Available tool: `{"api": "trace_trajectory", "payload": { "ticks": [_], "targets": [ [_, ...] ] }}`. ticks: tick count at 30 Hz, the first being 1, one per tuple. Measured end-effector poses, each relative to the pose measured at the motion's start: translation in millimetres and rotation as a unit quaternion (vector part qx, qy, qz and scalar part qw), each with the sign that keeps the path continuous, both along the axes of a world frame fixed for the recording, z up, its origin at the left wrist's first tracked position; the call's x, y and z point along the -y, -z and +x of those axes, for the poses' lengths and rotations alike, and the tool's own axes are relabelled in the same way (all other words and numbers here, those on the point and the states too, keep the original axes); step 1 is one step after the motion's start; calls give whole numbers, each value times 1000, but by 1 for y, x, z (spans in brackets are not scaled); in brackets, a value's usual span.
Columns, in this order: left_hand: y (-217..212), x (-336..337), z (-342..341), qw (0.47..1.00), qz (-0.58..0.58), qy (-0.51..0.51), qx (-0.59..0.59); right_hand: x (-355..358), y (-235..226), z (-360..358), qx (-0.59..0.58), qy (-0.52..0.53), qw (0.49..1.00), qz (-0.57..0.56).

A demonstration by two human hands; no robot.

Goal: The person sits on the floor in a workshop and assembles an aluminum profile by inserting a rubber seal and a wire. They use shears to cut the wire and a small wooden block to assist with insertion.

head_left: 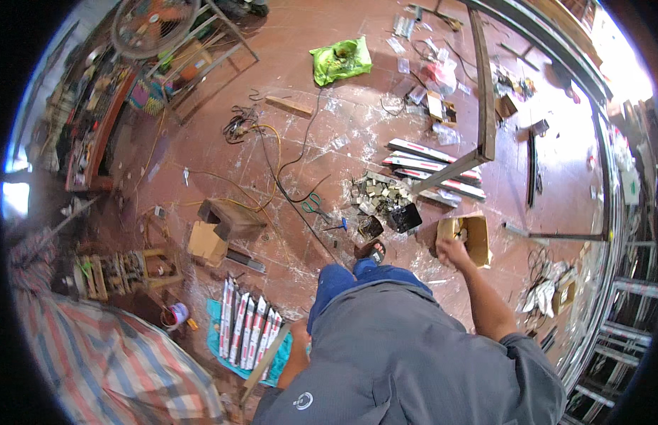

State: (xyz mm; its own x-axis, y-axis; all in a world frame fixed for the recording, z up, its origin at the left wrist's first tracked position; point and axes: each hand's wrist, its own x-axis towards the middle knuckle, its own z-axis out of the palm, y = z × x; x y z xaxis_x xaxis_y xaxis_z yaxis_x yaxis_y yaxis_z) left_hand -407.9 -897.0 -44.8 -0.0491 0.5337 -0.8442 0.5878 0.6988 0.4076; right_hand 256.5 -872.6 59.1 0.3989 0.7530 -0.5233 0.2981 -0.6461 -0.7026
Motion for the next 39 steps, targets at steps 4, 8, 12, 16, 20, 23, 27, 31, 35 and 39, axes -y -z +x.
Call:
{"api": "trace_trajectory", "payload": {
  "ticks": [4, 8, 12, 16, 20, 23, 27, 31, 35, 39],
  "targets": [
    [8, -53, 39, 980, 73, 187, -11, -98, -41, -19, -135, 114, 982, 62],
    [20, -189, 57, 931, 151, 333, -5, -114, -55, -27, -212, 202, 954, 69],
    [-17, -346, 103, 993, 39, 113, 20, -58, 8, -44, 3, 179, 983, -49],
    [-43, -488, 165, 997, 20, 13, 76, -4, 25, -89, -39, 303, 931, -199],
    [-24, -598, 222, 984, -57, 96, 137, -21, 20, -143, 5, 473, 863, -176],
    [0, -695, 258, 953, -24, 242, 181, -54, 61, -178, 35, 382, 921, -65],
    [-43, -797, 315, 923, 37, 369, 105, -188, -19, -222, -72, 515, 854, -5],
    [-46, -860, 360, 946, 64, 268, 168, -229, -43, -266, -189, 519, 832, 52],
    [-50, -841, 380, 935, 69, 299, 180, -202, -6, -331, -190, 584, 788, 45],
    [-45, -756, 354, 878, -2, 440, 187, -140, 9, -412, -163, 694, 698, 60]
  ]
}}
